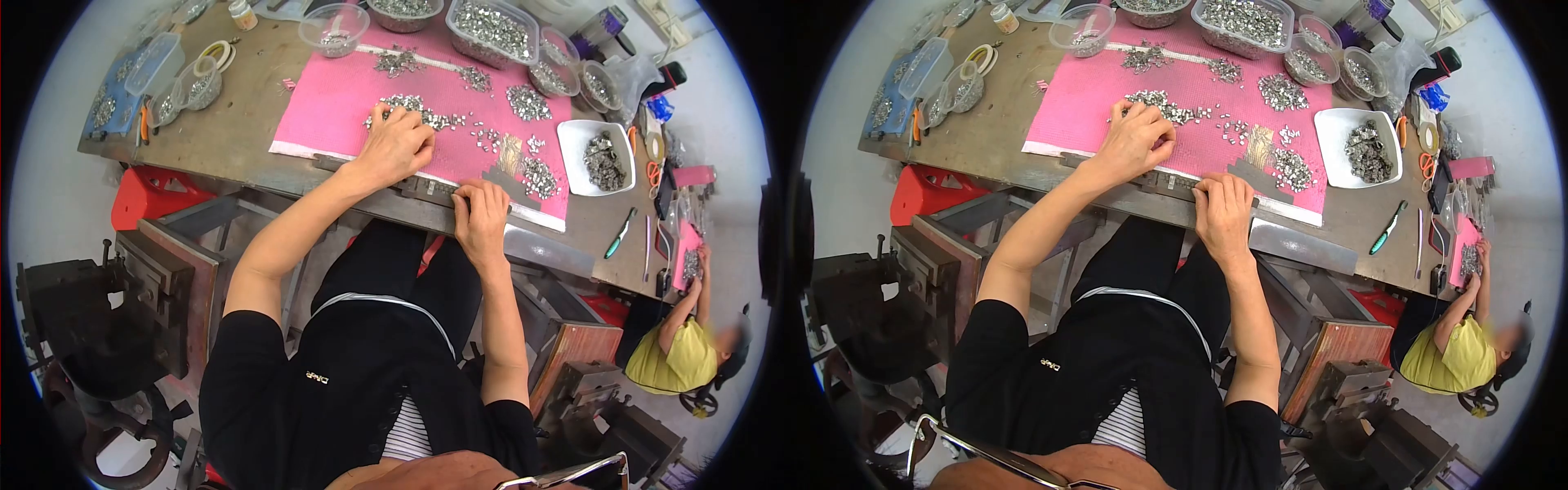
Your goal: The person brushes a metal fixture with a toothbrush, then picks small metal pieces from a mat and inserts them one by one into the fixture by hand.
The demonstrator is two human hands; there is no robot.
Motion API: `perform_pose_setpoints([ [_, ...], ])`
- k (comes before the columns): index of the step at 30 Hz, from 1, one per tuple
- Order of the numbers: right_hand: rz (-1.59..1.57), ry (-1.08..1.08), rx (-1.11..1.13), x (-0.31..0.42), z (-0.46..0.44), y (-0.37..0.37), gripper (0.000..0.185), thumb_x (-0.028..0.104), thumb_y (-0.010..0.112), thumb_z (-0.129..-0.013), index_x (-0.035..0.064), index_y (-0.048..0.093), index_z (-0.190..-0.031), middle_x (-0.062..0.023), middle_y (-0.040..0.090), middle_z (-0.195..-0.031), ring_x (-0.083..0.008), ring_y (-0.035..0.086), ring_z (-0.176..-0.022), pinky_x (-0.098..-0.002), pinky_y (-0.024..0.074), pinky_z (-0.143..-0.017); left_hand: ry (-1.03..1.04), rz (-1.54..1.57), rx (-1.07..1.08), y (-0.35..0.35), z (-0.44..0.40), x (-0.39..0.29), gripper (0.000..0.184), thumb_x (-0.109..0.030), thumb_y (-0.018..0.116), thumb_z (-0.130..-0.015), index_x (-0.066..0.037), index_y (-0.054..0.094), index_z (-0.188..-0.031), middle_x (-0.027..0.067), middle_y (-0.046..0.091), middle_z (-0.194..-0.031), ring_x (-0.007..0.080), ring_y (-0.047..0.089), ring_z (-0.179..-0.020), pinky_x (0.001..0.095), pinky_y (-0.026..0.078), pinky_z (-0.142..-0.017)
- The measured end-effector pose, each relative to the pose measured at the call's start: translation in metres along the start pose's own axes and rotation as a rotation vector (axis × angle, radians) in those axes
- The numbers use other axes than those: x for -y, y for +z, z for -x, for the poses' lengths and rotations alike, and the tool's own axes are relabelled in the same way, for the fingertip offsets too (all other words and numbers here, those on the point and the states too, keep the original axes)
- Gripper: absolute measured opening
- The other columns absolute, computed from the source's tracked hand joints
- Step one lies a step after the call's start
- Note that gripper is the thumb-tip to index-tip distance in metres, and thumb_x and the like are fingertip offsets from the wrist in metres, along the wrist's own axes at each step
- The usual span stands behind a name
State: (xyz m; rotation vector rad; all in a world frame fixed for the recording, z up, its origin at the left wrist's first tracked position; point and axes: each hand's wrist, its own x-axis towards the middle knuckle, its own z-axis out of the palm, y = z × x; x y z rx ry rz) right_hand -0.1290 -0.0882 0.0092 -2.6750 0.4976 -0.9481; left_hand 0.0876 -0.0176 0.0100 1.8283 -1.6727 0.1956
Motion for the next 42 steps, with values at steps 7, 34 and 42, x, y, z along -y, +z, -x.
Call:
perform_pose_setpoints([
  [7,-0.063,0.036,-0.087,0.0,0.004,-0.01,0.017,0.002,0.071,-0.083,0.0049,0.064,-0.097,-0.0088,0.066,-0.101,-0.0283,0.06,-0.095,-0.0414,0.0412,-0.089,-0.1,0.125,0.035,-0.016,0.009,0.004,0.006,-0.017,0.07,-0.084,-0.013,0.071,-0.089,0.0005,0.061,-0.089,0.0207,0.056,-0.092,0.0469,0.031,-0.097],
  [34,-0.13,0.323,-0.291,-0.019,0.019,-0.015,0.007,0.002,0.07,-0.088,0.0029,0.066,-0.094,-0.0089,0.068,-0.091,-0.0255,0.062,-0.085,-0.036,0.0429,-0.081,0.118,0.203,0.007,0.013,0.018,-0.07,0.008,-0.015,0.071,-0.082,-0.011,0.067,-0.088,0.0027,0.058,-0.089,0.0229,0.056,-0.093,0.0527,0.033,-0.101],
  [42,-0.127,0.322,-0.271,-0.018,0.019,-0.016,0.009,0.001,0.07,-0.087,0.0032,0.066,-0.094,-0.0087,0.067,-0.091,-0.026,0.061,-0.085,-0.037,0.0424,-0.081,0.074,0.206,0.032,0.004,0.023,-0.059,0.012,-0.018,0.073,-0.085,-0.013,0.07,-0.096,0.0016,0.06,-0.092,0.022,0.057,-0.096,0.0548,0.029,-0.108],
])
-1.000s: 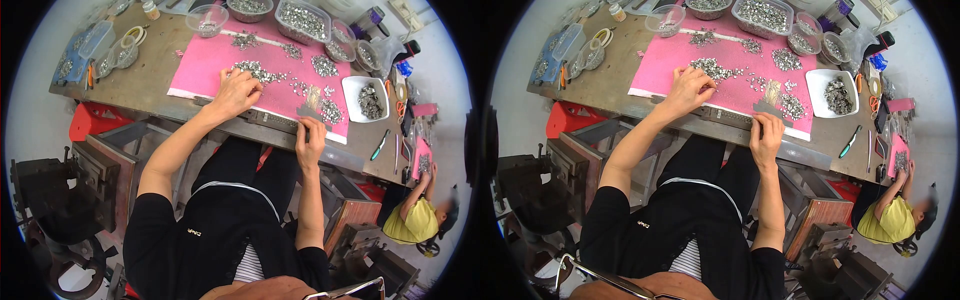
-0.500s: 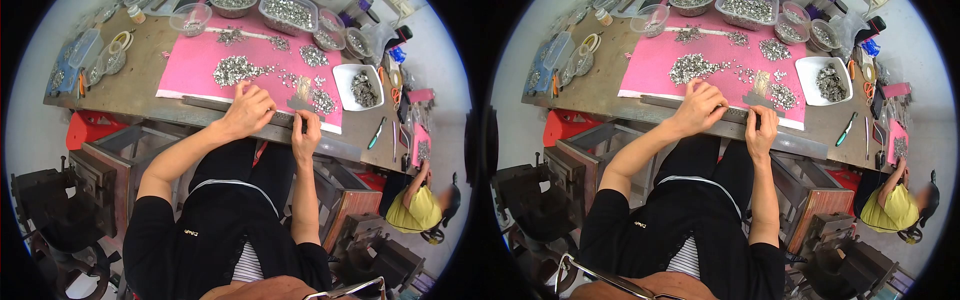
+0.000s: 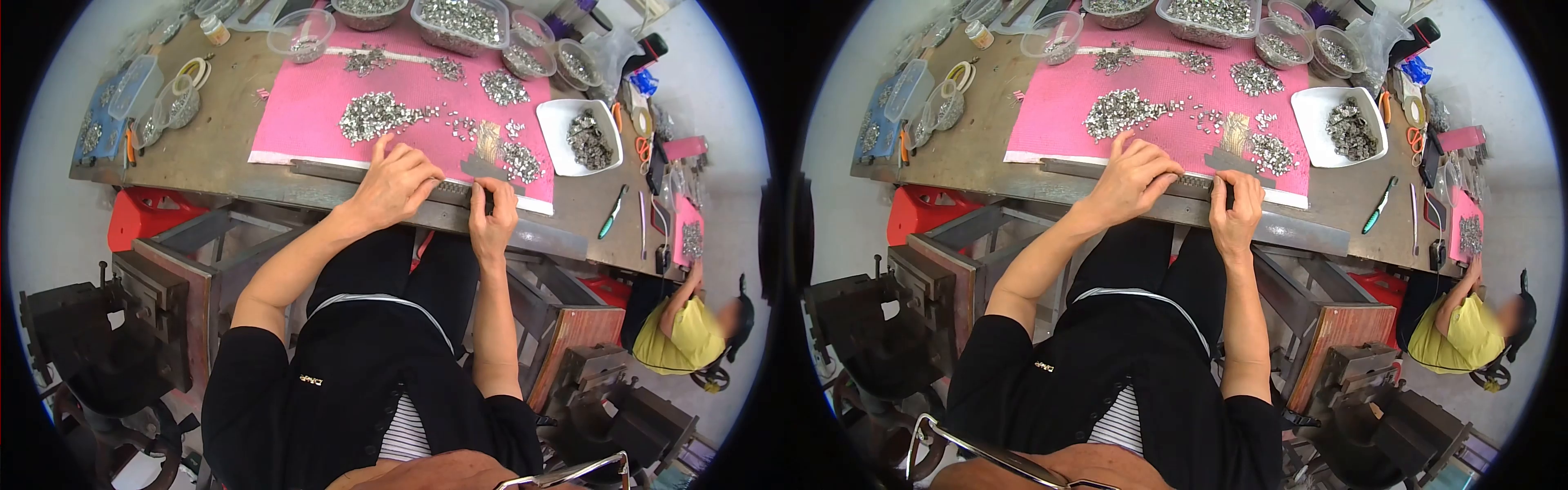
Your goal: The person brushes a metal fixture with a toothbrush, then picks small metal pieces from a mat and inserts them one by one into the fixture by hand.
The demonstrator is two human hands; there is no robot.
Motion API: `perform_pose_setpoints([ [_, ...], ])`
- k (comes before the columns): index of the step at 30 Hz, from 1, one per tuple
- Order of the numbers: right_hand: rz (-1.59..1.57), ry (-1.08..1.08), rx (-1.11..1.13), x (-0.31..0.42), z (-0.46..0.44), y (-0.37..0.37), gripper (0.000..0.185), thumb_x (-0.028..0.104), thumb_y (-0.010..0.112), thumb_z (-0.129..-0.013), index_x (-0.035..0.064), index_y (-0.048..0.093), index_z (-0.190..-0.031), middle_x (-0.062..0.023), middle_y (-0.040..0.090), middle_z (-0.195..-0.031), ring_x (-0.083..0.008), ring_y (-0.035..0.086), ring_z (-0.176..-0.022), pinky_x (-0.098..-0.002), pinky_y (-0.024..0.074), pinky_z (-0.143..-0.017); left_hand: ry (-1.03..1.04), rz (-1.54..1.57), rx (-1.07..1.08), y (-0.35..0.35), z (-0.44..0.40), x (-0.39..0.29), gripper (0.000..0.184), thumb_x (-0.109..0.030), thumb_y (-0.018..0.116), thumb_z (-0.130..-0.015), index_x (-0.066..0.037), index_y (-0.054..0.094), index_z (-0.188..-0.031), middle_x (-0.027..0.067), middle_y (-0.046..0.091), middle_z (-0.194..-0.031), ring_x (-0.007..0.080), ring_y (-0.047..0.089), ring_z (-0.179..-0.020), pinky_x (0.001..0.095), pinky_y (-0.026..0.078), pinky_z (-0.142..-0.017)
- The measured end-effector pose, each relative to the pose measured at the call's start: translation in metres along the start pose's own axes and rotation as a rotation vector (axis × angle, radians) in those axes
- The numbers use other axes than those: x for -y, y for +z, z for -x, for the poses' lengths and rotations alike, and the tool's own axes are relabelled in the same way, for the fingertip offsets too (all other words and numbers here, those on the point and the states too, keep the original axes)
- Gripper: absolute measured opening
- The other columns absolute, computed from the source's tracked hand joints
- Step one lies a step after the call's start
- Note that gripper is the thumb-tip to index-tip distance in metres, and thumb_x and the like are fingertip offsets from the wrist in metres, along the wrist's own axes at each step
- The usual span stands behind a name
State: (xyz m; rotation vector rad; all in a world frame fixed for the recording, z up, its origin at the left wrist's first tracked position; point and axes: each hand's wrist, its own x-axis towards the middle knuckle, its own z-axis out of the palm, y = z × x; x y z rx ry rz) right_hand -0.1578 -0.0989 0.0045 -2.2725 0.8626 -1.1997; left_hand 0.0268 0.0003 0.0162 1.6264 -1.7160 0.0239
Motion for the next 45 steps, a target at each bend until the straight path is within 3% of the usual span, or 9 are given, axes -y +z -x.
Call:
perform_pose_setpoints([
  [8,0.048,-0.184,0.071,0.001,-0.009,-0.004,0.014,0.0,0.071,-0.083,0.0045,0.067,-0.096,-0.0092,0.067,-0.098,-0.0276,0.062,-0.092,-0.0393,0.0431,-0.085,0.017,-0.066,-0.117,0.002,0.003,0.002,0.021,-0.023,0.075,-0.084,-0.012,0.07,-0.101,0.002,0.062,-0.096,0.0215,0.058,-0.1,0.0573,0.027,-0.112],
  [12,0.185,-0.278,0.25,-0.003,-0.049,0.0,0.032,0.003,0.063,-0.089,-0.0001,0.061,-0.121,-0.0174,0.062,-0.124,-0.0352,0.057,-0.12,-0.0462,0.0415,-0.101,0.052,-0.224,-0.076,-0.003,-0.035,0.025,0.039,-0.027,0.064,-0.095,-0.01,0.063,-0.13,0.0098,0.061,-0.132,0.0326,0.048,-0.131,0.064,0.019,-0.115],
  [15,0.363,-0.285,0.394,-0.016,-0.071,0.033,0.044,0.006,0.058,-0.092,-0.0056,0.052,-0.134,-0.0236,0.053,-0.14,-0.0397,0.048,-0.132,-0.0505,0.0363,-0.11,0.043,-0.331,0.134,0.018,-0.065,0.05,0.048,-0.03,0.051,-0.102,-0.008,0.051,-0.144,0.0114,0.046,-0.153,0.0416,0.032,-0.145,0.0704,0.014,-0.115],
  [22,0.069,-0.222,0.669,0.0,-0.058,-0.002,0.035,0.007,0.058,-0.095,-0.0054,0.06,-0.127,-0.0227,0.058,-0.136,-0.0394,0.052,-0.13,-0.0482,0.0383,-0.11,0.052,-0.215,0.522,-0.015,-0.036,0.042,0.049,-0.029,0.048,-0.102,-0.013,0.048,-0.148,0.0031,0.041,-0.158,0.0423,0.026,-0.148,0.0751,0.01,-0.113],
  [26,-0.146,0.016,0.601,-0.002,-0.072,-0.022,0.027,0.004,0.061,-0.093,-0.0008,0.067,-0.119,-0.0196,0.065,-0.126,-0.0361,0.057,-0.125,-0.0413,0.0435,-0.106,-0.016,-0.059,0.374,-0.027,-0.029,0.043,0.037,-0.027,0.055,-0.1,-0.012,0.065,-0.131,0.0011,0.06,-0.141,0.0368,0.038,-0.143,0.0729,0.011,-0.113],
  [27,-0.134,0.005,0.499,-0.005,-0.073,-0.019,0.023,0.002,0.062,-0.091,0.0005,0.069,-0.113,-0.0184,0.068,-0.115,-0.0357,0.061,-0.115,-0.0402,0.0472,-0.098,0.013,-0.038,0.127,-0.02,-0.03,0.045,0.025,-0.022,0.064,-0.094,-0.012,0.072,-0.115,0.001,0.071,-0.119,0.029,0.055,-0.125,0.0658,0.02,-0.112],
  [33,0.026,-0.084,0.355,-0.014,-0.065,-0.007,0.013,0.002,0.067,-0.086,0.001,0.07,-0.099,-0.0132,0.063,-0.09,-0.0325,0.06,-0.089,-0.0422,0.0468,-0.081,0.041,-0.098,0.033,-0.012,-0.035,0.043,0.008,-0.02,0.074,-0.086,-0.015,0.071,-0.091,0.0,0.064,-0.083,0.0193,0.057,-0.09,0.0468,0.031,-0.101],
  [36,0.069,-0.056,0.316,-0.02,-0.065,0.001,0.011,0.004,0.069,-0.085,0.0027,0.07,-0.096,-0.0114,0.063,-0.089,-0.0313,0.06,-0.089,-0.0417,0.0455,-0.08,0.071,0.043,0.207,-0.011,-0.037,0.038,0.01,-0.023,0.075,-0.084,-0.016,0.07,-0.09,-0.0002,0.061,-0.081,0.0199,0.057,-0.092,0.0456,0.03,-0.102],
  [45,0.299,-0.117,0.29,-0.018,-0.067,0.028,0.012,0.013,0.074,-0.084,0.0045,0.068,-0.09,-0.0112,0.063,-0.088,-0.0301,0.06,-0.089,-0.0429,0.0415,-0.079,0.09,-0.026,0.186,0.004,-0.038,0.041,0.008,-0.021,0.072,-0.086,-0.014,0.067,-0.088,0.0001,0.058,-0.082,0.0206,0.055,-0.092,0.0472,0.032,-0.1],
])
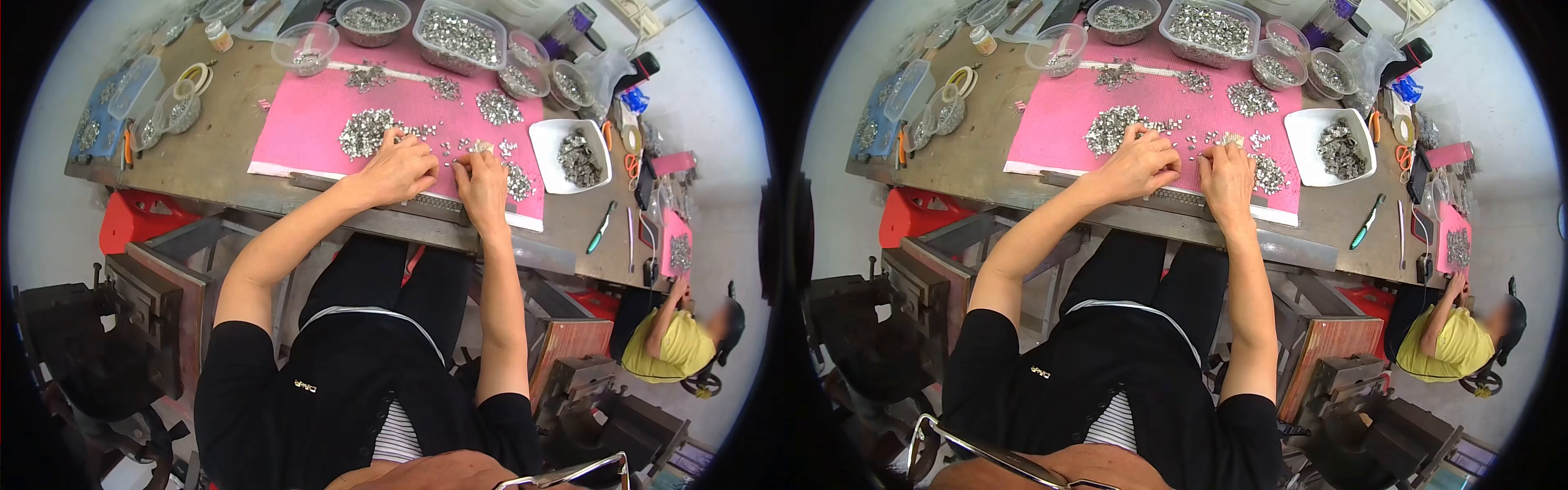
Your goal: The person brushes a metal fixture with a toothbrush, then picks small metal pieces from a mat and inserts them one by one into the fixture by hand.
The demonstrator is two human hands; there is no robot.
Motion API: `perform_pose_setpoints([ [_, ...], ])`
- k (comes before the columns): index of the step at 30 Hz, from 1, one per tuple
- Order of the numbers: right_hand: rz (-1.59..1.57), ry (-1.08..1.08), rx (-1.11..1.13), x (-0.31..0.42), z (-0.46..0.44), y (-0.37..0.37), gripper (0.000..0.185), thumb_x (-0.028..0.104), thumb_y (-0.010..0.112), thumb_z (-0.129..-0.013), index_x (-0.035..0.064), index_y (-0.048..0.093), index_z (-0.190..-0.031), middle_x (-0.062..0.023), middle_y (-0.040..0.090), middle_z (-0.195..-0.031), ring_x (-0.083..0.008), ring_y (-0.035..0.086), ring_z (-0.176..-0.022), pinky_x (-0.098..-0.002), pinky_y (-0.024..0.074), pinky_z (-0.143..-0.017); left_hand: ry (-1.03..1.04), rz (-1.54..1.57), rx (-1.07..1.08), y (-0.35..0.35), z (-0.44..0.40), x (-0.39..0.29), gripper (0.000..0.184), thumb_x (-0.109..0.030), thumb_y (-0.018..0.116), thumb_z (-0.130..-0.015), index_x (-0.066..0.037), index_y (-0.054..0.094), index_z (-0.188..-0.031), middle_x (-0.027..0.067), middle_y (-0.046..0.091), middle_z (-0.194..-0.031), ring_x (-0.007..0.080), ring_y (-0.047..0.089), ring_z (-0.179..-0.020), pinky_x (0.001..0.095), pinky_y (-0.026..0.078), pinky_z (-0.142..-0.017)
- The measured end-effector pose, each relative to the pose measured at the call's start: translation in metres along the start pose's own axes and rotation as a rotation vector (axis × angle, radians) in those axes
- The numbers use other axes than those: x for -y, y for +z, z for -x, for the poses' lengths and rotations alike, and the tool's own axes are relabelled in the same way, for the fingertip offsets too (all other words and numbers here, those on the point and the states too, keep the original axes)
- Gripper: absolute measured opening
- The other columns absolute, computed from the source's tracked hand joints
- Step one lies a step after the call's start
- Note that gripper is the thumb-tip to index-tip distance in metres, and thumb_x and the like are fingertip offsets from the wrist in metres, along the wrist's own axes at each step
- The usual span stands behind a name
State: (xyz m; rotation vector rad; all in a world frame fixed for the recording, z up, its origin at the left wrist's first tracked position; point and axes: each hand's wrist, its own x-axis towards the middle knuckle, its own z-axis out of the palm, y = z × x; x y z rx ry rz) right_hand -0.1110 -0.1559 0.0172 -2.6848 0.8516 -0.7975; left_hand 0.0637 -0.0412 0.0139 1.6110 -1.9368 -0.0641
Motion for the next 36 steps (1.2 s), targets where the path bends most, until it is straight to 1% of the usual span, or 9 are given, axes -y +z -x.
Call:
perform_pose_setpoints([
  [7,-0.038,-0.006,-0.019,-0.015,0.003,-0.009,0.011,0.012,0.073,-0.084,0.0053,0.066,-0.088,-0.0092,0.062,-0.085,-0.0292,0.06,-0.086,-0.0427,0.0402,-0.079,-0.042,-0.083,-0.144,0.01,0.001,0.004,0.005,-0.018,0.068,-0.089,-0.013,0.067,-0.091,0.0009,0.061,-0.082,0.021,0.057,-0.09,0.0482,0.032,-0.1],
  [10,-0.016,-0.026,-0.001,-0.018,-0.002,-0.018,0.009,0.01,0.072,-0.084,0.0056,0.065,-0.089,-0.0085,0.063,-0.086,-0.0282,0.061,-0.086,-0.0421,0.0396,-0.08,-0.09,-0.053,-0.115,0.008,0.0,0.004,0.007,-0.018,0.067,-0.088,-0.012,0.067,-0.093,0.0043,0.064,-0.086,0.0238,0.058,-0.095,0.0512,0.032,-0.101],
  [13,0.013,-0.053,0.02,-0.022,-0.005,-0.014,0.01,0.01,0.072,-0.084,0.0056,0.065,-0.089,-0.0087,0.064,-0.088,-0.0278,0.061,-0.087,-0.042,0.0394,-0.081,-0.087,-0.031,-0.11,0.006,0.002,0.004,0.007,-0.017,0.067,-0.088,-0.013,0.068,-0.093,0.0039,0.064,-0.087,0.0238,0.059,-0.096,0.0521,0.032,-0.101],
  [19,-0.013,-0.076,0.039,-0.023,-0.009,-0.014,0.009,0.012,0.071,-0.085,0.0059,0.066,-0.09,-0.0086,0.064,-0.088,-0.0278,0.062,-0.087,-0.0418,0.0396,-0.081,-0.093,-0.107,-0.138,0.006,0.001,0.003,0.006,-0.018,0.068,-0.09,-0.013,0.068,-0.093,0.0008,0.066,-0.084,0.0216,0.058,-0.09,0.0494,0.03,-0.103],
  [22,0.017,-0.112,0.063,-0.024,-0.011,-0.017,0.009,0.013,0.072,-0.085,0.0064,0.067,-0.09,-0.0086,0.065,-0.088,-0.028,0.062,-0.087,-0.0416,0.04,-0.082,-0.129,-0.016,-0.115,0.003,0.0,0.005,0.008,-0.019,0.069,-0.09,-0.013,0.069,-0.095,0.0008,0.067,-0.084,0.0214,0.059,-0.09,0.05,0.03,-0.103],
  [25,0.022,-0.123,0.105,-0.027,-0.015,-0.016,0.009,0.013,0.072,-0.085,0.0061,0.067,-0.089,-0.0091,0.065,-0.087,-0.0283,0.062,-0.085,-0.0416,0.0402,-0.082,-0.24,0.152,0.016,-0.008,-0.002,0.006,0.009,-0.019,0.067,-0.088,-0.012,0.069,-0.094,0.0028,0.069,-0.087,0.0253,0.06,-0.1,0.057,0.029,-0.104],
  [31,0.044,-0.166,0.115,-0.029,-0.017,-0.016,0.011,0.013,0.071,-0.085,0.0052,0.066,-0.091,-0.01,0.065,-0.086,-0.0289,0.062,-0.084,-0.0418,0.0406,-0.08,-0.18,0.011,0.047,-0.005,-0.004,0.002,0.009,-0.019,0.068,-0.086,-0.013,0.07,-0.092,0.0022,0.068,-0.088,0.0257,0.06,-0.101,0.0582,0.027,-0.106],
  [34,-0.048,-0.161,0.072,-0.018,-0.01,-0.024,0.011,0.011,0.071,-0.085,0.0048,0.064,-0.091,-0.0093,0.064,-0.086,-0.0289,0.062,-0.083,-0.0419,0.0405,-0.08,-0.121,-0.108,-0.015,0.0,-0.004,-0.001,0.007,-0.017,0.07,-0.087,-0.013,0.071,-0.092,0.0008,0.066,-0.085,0.021,0.059,-0.095,0.0548,0.028,-0.106],
  [36,-0.163,-0.158,0.074,-0.004,0.001,-0.027,0.011,0.009,0.072,-0.085,0.0045,0.063,-0.09,-0.0087,0.064,-0.085,-0.0289,0.061,-0.082,-0.0416,0.0404,-0.079,-0.081,-0.127,-0.047,0.001,-0.003,0.0,0.007,-0.017,0.071,-0.086,-0.013,0.07,-0.091,0.0006,0.065,-0.084,0.0208,0.059,-0.095,0.0547,0.028,-0.106],
])
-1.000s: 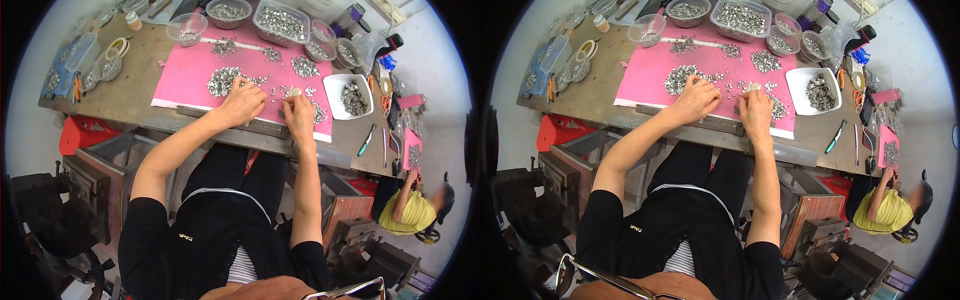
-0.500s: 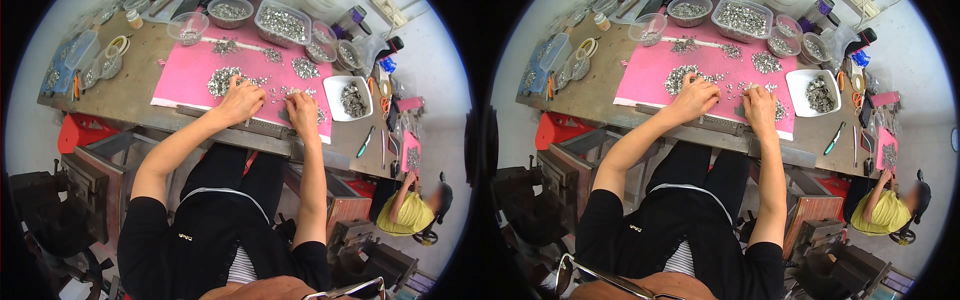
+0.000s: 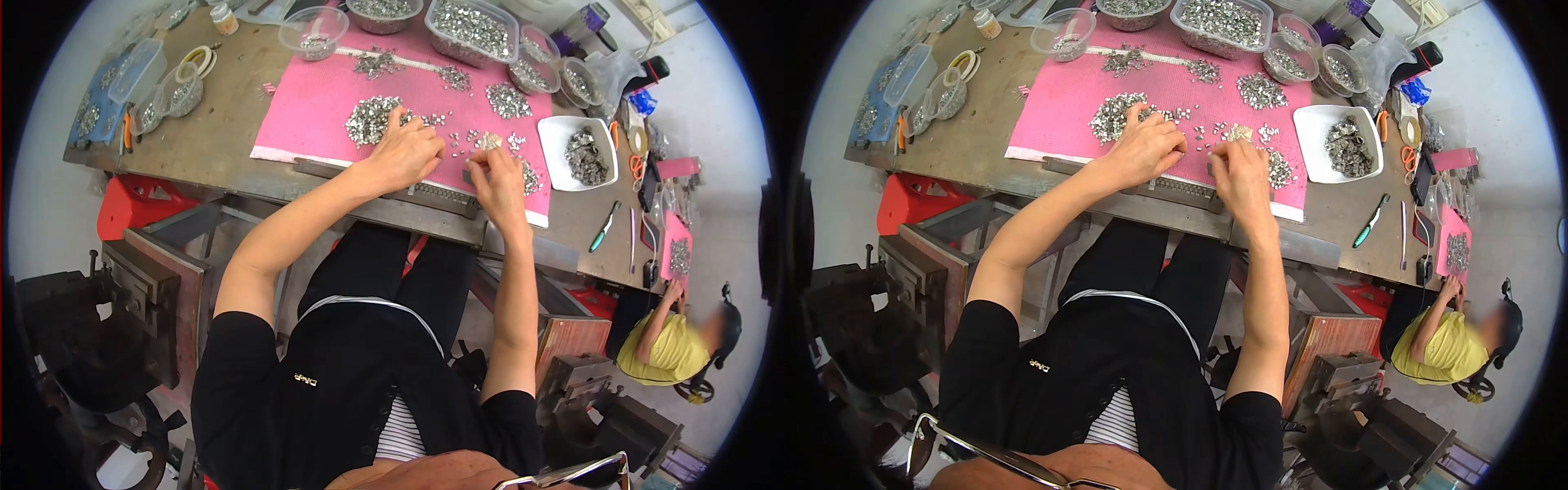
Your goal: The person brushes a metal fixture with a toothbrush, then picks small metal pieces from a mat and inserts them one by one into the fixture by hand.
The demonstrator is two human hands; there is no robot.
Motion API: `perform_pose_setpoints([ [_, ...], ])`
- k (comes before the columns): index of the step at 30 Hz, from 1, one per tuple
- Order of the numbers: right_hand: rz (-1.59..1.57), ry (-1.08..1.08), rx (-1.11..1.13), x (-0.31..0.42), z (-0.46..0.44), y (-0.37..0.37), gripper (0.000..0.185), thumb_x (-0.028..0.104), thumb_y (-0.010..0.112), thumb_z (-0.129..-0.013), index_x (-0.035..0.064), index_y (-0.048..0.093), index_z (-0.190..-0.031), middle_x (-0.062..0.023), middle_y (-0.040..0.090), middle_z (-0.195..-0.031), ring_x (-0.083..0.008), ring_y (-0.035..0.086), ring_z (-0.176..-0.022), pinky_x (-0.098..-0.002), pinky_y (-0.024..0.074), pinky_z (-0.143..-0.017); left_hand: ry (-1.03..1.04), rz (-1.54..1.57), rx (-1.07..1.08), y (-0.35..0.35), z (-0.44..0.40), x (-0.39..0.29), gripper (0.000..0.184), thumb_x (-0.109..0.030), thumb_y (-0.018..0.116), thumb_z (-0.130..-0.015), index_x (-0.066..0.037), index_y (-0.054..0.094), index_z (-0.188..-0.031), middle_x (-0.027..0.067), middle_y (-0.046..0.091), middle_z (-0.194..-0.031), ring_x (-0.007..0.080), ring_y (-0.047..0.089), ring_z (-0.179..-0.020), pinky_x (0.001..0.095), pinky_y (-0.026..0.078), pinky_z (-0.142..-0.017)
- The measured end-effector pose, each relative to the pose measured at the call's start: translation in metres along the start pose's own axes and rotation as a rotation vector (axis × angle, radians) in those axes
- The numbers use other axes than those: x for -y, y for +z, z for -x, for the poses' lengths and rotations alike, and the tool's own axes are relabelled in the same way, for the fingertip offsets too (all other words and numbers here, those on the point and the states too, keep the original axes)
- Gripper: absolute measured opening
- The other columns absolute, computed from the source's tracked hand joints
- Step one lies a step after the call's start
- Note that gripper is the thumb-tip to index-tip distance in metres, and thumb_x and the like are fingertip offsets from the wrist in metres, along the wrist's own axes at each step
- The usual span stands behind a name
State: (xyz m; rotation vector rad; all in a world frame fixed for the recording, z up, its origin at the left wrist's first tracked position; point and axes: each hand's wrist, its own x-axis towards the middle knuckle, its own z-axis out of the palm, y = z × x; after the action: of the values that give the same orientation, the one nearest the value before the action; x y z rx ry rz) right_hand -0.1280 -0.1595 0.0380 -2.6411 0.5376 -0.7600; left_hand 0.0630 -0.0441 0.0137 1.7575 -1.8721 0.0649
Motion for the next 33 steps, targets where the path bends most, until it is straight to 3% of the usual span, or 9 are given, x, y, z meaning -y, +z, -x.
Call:
perform_pose_setpoints([
  [4,-0.1,-0.062,-0.002,0.035,0.016,0.006,0.015,0.004,0.072,-0.083,0.0034,0.061,-0.092,-0.0083,0.062,-0.087,-0.0284,0.06,-0.084,-0.0405,0.0408,-0.08,0.037,0.103,-0.122,-0.01,0.011,-0.002,0.007,-0.016,0.071,-0.085,-0.012,0.069,-0.091,0.0,0.064,-0.083,0.0199,0.06,-0.092,0.0533,0.03,-0.107],
  [11,-0.066,-0.104,-0.022,0.055,0.027,0.026,0.019,0.004,0.073,-0.081,0.0034,0.06,-0.095,-0.0095,0.06,-0.092,-0.0291,0.058,-0.088,-0.0417,0.0415,-0.083,-0.017,0.21,-0.148,-0.024,0.054,-0.015,0.013,-0.015,0.074,-0.081,-0.012,0.068,-0.092,-0.0005,0.064,-0.087,0.0177,0.06,-0.091,0.0483,0.031,-0.107],
  [19,0.017,-0.121,-0.062,0.061,0.029,0.037,0.02,0.003,0.072,-0.081,0.0044,0.061,-0.097,-0.0091,0.06,-0.093,-0.0288,0.058,-0.088,-0.0412,0.0422,-0.082,0.009,0.171,-0.184,-0.018,0.06,-0.015,0.013,-0.018,0.073,-0.081,-0.012,0.068,-0.092,0.0022,0.062,-0.09,0.0209,0.059,-0.094,0.0494,0.032,-0.105],
  [25,-0.129,-0.051,-0.055,0.054,0.032,0.03,0.02,0.002,0.07,-0.084,0.0034,0.065,-0.103,-0.0092,0.062,-0.093,-0.0284,0.059,-0.089,-0.0404,0.0428,-0.082,-0.032,0.247,-0.186,-0.017,0.065,-0.016,0.012,-0.019,0.073,-0.084,-0.012,0.069,-0.094,0.0019,0.062,-0.091,0.0207,0.059,-0.091,0.0489,0.031,-0.106],
  [33,-0.011,0.074,-0.132,0.016,0.008,0.022,0.01,0.004,0.069,-0.086,0.0048,0.067,-0.096,-0.0105,0.062,-0.089,-0.0293,0.06,-0.088,-0.0417,0.0429,-0.079,-0.084,0.166,-0.247,-0.011,0.056,-0.031,0.014,-0.023,0.074,-0.087,-0.013,0.068,-0.096,0.001,0.059,-0.087,0.0204,0.058,-0.088,0.05,0.032,-0.104],
])
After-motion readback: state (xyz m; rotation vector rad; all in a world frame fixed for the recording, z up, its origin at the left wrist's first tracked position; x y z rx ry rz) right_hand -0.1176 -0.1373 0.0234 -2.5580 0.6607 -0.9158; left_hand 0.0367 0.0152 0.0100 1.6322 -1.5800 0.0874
